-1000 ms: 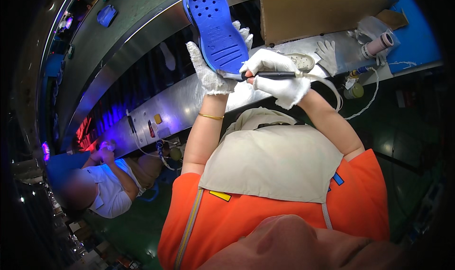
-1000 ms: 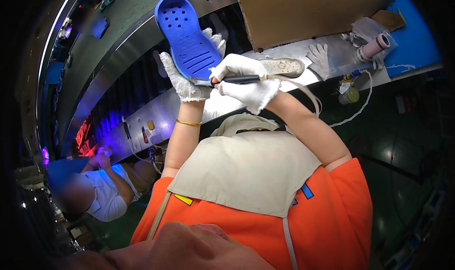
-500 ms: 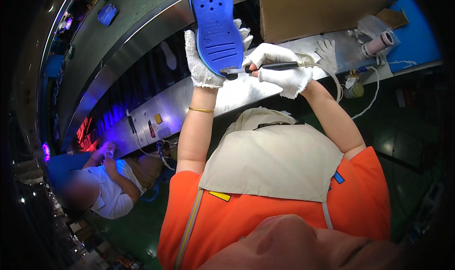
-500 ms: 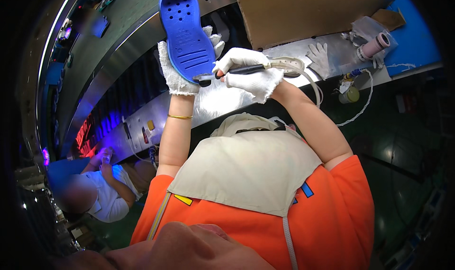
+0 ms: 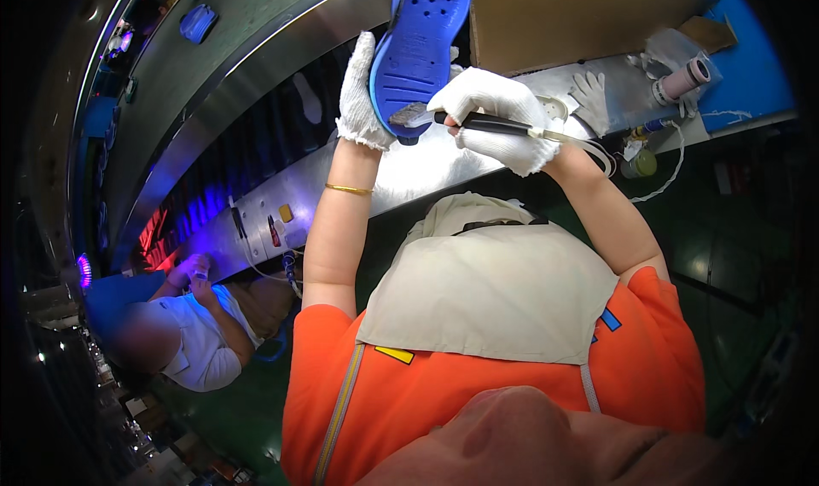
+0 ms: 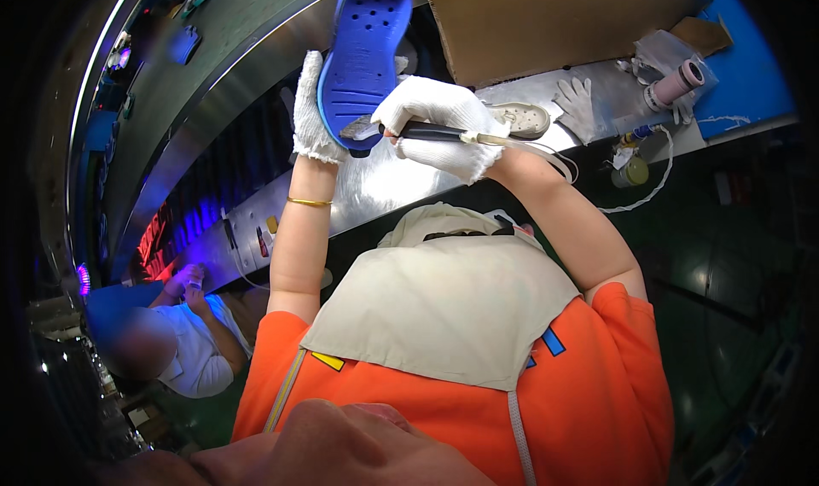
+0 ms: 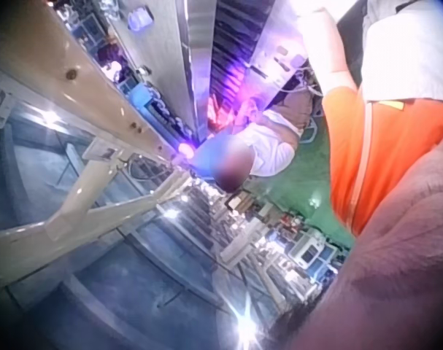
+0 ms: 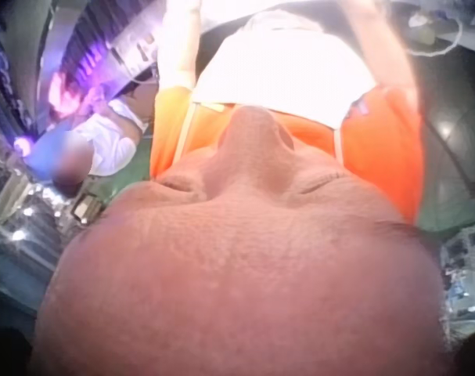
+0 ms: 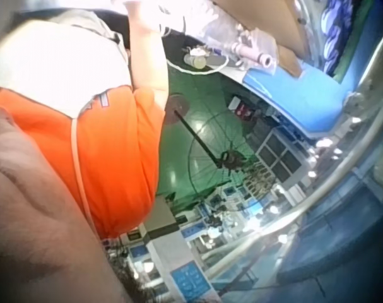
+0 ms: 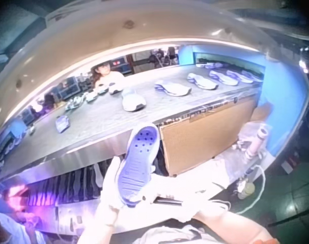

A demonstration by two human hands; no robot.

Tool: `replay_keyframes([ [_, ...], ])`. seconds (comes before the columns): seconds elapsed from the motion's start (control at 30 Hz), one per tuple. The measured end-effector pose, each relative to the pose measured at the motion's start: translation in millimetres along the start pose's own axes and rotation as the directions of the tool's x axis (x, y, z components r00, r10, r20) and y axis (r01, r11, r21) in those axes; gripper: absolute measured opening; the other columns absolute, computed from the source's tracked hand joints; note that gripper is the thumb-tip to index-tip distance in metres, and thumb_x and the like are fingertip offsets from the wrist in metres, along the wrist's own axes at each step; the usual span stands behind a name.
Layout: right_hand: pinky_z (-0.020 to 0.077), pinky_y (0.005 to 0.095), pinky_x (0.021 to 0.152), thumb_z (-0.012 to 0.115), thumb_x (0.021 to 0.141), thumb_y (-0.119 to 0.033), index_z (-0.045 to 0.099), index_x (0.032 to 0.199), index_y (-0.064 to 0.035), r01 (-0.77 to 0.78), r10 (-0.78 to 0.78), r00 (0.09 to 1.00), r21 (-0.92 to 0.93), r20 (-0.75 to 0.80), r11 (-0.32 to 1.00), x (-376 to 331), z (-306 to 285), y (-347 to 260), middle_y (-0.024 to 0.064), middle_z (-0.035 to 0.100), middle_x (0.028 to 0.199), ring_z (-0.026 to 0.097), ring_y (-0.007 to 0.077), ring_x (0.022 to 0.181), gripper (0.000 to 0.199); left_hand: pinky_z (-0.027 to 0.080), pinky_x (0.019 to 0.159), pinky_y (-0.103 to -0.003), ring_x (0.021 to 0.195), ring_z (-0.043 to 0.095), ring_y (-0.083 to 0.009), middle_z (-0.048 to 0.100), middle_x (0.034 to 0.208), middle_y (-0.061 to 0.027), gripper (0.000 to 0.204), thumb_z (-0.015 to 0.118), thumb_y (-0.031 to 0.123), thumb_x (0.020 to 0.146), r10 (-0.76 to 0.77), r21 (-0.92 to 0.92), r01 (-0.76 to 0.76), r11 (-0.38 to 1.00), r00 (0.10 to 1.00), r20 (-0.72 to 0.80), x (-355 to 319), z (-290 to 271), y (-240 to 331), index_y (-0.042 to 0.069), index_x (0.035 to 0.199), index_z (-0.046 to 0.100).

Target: The person uses a handheld cutting tool to trim excess material from the edges of blue slip-on shoes on a factory line. They handle each shoe one at a time, rotate it to access different edges, and place the finished shoe on the conveyor.

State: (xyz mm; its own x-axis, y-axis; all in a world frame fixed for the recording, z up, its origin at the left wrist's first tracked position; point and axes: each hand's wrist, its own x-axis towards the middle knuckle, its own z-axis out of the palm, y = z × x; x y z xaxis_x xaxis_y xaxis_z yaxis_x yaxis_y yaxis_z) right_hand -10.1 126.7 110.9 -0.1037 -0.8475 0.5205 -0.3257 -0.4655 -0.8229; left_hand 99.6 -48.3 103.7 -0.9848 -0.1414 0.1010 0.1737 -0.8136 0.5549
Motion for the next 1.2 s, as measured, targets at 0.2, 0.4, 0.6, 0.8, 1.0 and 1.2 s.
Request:
replay_keyframes([
  [0.2, 0.0513, 0.0283, 0.080, 0.065, 0.069, -0.003, 0.062, 0.083, -0.0044, -0.157, 0.166, 0.984, -0.118, 0.070, 0.980, 4, 2, 15, 0.0046, 0.065, 0.087, 0.062, 0.0153, 0.083, 0.014, 0.058, 0.080, -0.038, 0.093, 0.067, -0.0296, 0.064, 0.108, -0.0218, 0.057, 0.044, 0.048, 0.096, -0.069, 0.183, 0.128, 0.975, 0.951, -0.301, 5, -2, 6, -0.003, 0.121, 0.055],
  [0.4, 0.0518, 0.0275, 0.078, 0.067, 0.066, -0.005, 0.066, 0.085, -0.0057, -0.372, 0.382, 0.893, -0.090, 0.237, 0.924, 7, -25, 14, 0.0052, 0.068, 0.089, 0.064, 0.0141, 0.085, 0.019, 0.058, 0.069, -0.031, 0.077, 0.068, -0.0208, 0.069, 0.094, -0.0132, 0.039, 0.061, 0.038, 0.090, -0.161, 0.258, 0.315, 0.913, 0.861, -0.483, 4, -1, 3, 0.001, 0.104, 0.065],
  [0.6, 0.0519, 0.0277, 0.077, 0.068, 0.074, -0.017, 0.068, 0.091, -0.0111, -0.528, 0.577, 0.810, -0.291, 0.111, 0.798, 12, -15, -13, 0.0035, 0.067, 0.089, 0.063, 0.0156, 0.084, 0.018, 0.059, 0.067, -0.033, 0.075, 0.069, -0.0214, 0.069, 0.093, -0.0141, 0.048, 0.058, 0.046, 0.090, -0.266, 0.296, 0.442, 0.847, 0.834, -0.484, 7, 2, -2, 0.001, 0.107, 0.064],
  [0.8, 0.0511, 0.0246, 0.072, 0.067, 0.075, -0.006, 0.065, 0.083, -0.0083, -0.430, 0.521, 0.828, -0.363, 0.207, 0.827, 3, -36, 1, 0.0029, 0.063, 0.083, 0.060, 0.0120, 0.077, 0.009, 0.060, 0.066, -0.036, 0.075, 0.069, -0.0241, 0.069, 0.092, -0.0166, 0.050, 0.053, 0.047, 0.093, -0.352, 0.264, 0.529, 0.807, 0.789, -0.504, 5, -13, -7, 0.001, 0.109, 0.062],
  [1.0, 0.0507, 0.0260, 0.080, 0.073, 0.073, -0.016, 0.067, 0.089, -0.0082, -0.450, 0.556, 0.816, -0.430, 0.157, 0.783, 9, -43, -27, 0.0028, 0.066, 0.090, 0.062, 0.0142, 0.084, 0.019, 0.060, 0.064, -0.044, 0.076, 0.069, -0.0279, 0.068, 0.095, -0.0183, 0.052, 0.053, 0.049, 0.092, -0.331, 0.287, 0.509, 0.812, 0.805, -0.492, 4, -14, -10, 0.001, 0.111, 0.061],
  [1.2, 0.0499, 0.0265, 0.075, 0.070, 0.071, -0.010, 0.067, 0.083, -0.0051, -0.347, 0.401, 0.902, -0.288, 0.158, 0.893, -7, -62, -5, 0.0032, 0.067, 0.087, 0.061, 0.0128, 0.080, 0.013, 0.056, 0.081, -0.049, 0.092, 0.067, -0.0327, 0.063, 0.114, -0.0211, 0.058, 0.042, 0.049, 0.096, -0.259, 0.116, 0.326, 0.938, 0.883, -0.391, -14, -18, -16, 0.001, 0.127, 0.051],
])
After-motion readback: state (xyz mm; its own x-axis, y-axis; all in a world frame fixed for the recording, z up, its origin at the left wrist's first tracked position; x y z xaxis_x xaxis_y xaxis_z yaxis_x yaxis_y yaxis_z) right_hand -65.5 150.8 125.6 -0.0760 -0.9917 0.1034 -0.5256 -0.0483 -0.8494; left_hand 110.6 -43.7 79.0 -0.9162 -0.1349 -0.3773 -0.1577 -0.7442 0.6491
